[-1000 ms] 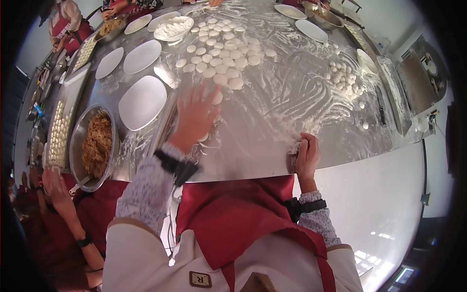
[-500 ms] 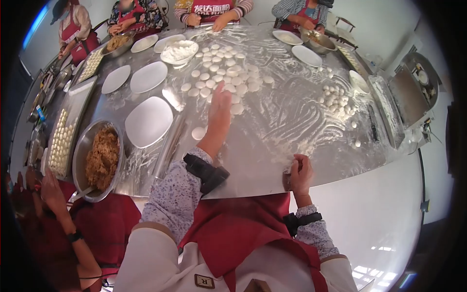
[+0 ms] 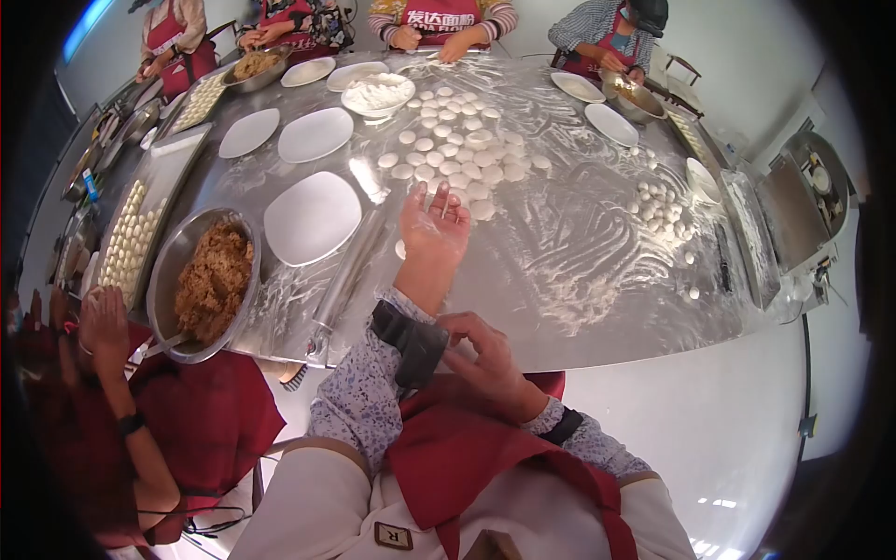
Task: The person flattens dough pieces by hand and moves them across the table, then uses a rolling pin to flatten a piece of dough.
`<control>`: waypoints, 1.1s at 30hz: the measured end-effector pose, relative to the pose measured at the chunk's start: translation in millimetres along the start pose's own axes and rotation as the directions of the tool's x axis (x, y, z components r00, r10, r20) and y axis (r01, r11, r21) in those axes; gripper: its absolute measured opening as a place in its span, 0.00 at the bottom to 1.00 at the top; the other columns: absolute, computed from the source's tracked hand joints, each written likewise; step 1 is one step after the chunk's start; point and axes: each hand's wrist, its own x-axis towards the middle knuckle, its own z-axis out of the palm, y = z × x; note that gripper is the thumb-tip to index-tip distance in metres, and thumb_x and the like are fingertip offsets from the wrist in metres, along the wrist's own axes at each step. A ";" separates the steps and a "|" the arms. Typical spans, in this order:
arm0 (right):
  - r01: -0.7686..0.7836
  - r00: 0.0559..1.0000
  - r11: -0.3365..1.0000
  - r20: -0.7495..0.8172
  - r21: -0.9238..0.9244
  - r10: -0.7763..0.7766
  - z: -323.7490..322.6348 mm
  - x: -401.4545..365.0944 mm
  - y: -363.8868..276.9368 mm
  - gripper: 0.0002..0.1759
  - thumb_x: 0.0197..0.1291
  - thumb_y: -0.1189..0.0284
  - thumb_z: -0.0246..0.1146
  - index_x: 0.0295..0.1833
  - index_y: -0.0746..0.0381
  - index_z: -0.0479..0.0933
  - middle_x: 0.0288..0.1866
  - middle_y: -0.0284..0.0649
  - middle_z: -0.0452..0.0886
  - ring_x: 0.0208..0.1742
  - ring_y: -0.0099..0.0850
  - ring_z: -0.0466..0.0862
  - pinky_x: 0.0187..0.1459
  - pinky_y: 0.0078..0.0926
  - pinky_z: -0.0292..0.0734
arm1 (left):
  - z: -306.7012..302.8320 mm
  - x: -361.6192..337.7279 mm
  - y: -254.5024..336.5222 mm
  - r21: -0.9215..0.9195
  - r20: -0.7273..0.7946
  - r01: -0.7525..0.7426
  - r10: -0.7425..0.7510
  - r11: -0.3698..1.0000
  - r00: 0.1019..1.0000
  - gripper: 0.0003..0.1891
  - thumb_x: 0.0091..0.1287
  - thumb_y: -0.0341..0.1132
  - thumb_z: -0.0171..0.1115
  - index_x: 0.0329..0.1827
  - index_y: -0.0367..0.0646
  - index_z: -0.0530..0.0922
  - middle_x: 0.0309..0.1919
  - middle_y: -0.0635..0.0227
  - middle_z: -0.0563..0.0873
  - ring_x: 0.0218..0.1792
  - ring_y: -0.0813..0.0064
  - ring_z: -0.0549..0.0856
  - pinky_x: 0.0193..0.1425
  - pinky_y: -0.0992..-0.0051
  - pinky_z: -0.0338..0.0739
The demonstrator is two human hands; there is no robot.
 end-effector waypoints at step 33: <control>-0.312 0.922 0.949 0.226 -0.043 0.313 9.5 -13.6 15.6 0.14 0.63 0.67 0.66 0.45 0.67 0.77 0.30 0.46 0.80 0.34 0.33 0.83 0.36 0.32 0.76 | -19.4 41.3 -13.5 0.639 0.582 -0.767 0.615 0.059 0.532 0.21 0.70 0.24 0.48 0.66 0.40 0.71 0.42 0.63 0.80 0.39 0.74 0.79 0.44 0.71 0.75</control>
